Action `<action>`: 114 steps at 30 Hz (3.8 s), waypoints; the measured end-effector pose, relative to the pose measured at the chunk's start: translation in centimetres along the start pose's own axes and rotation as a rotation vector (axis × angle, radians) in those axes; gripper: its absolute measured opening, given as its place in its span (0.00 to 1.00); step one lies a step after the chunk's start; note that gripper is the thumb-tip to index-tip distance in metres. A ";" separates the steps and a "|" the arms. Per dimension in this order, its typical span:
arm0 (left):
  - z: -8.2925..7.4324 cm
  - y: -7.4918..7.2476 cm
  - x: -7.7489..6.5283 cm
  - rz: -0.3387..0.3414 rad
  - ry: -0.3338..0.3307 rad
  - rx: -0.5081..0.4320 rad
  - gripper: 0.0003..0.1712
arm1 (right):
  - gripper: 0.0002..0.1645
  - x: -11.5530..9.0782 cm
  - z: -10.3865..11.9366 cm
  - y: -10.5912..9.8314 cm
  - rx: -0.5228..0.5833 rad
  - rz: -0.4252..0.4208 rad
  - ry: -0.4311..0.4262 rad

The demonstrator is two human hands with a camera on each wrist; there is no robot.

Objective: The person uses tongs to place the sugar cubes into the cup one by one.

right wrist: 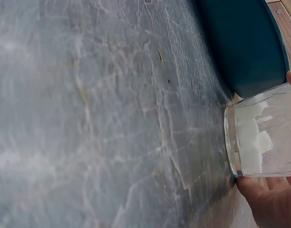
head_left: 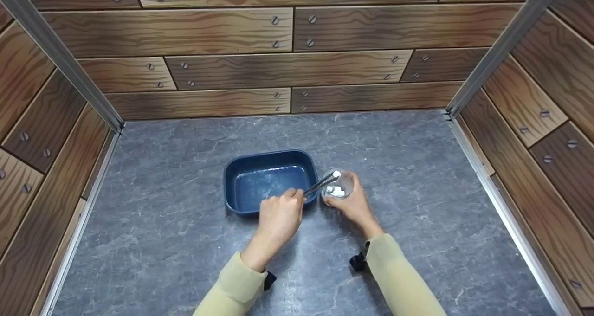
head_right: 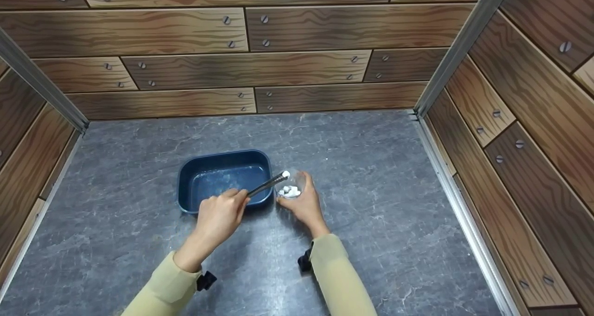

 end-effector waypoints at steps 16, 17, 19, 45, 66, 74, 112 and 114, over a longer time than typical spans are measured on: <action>4.7 -1.3 -0.7 0.039 -0.197 -0.076 0.20 | 0.60 0.2 -0.1 -0.1 -0.013 0.020 0.038; 5.1 -1.5 -0.8 0.032 -0.211 -0.075 0.20 | 0.60 0.2 -0.1 -0.1 -0.013 0.019 0.040; 6.0 -1.9 -1.1 0.016 -0.235 -0.073 0.20 | 0.61 0.2 -0.1 -0.1 -0.013 0.019 0.042; 17.1 -2.3 -7.1 0.020 -0.587 -0.249 0.17 | 0.62 -0.1 -0.1 0.0 -0.051 0.022 0.055; 20.2 0.6 -10.8 0.239 -0.762 -0.228 0.17 | 0.63 0.0 -0.1 -0.1 -0.050 0.018 0.059; 20.3 1.2 -11.4 0.292 -0.753 -0.231 0.15 | 0.57 -0.1 0.2 -0.2 -0.044 0.012 0.027; 21.5 1.3 -11.8 0.439 -0.805 -0.100 0.23 | 0.71 -1.3 1.1 -1.1 -0.144 0.069 -0.022; 21.6 1.1 -11.8 0.449 -0.806 -0.101 0.27 | 0.71 -1.4 1.2 -1.5 -0.119 0.089 -0.053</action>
Point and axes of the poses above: each hand's wrist, its own x-axis towards the middle knuckle, its own y-axis out of the palm, z = x × y, the point moved 4 cm from there along x, towards the middle knuckle
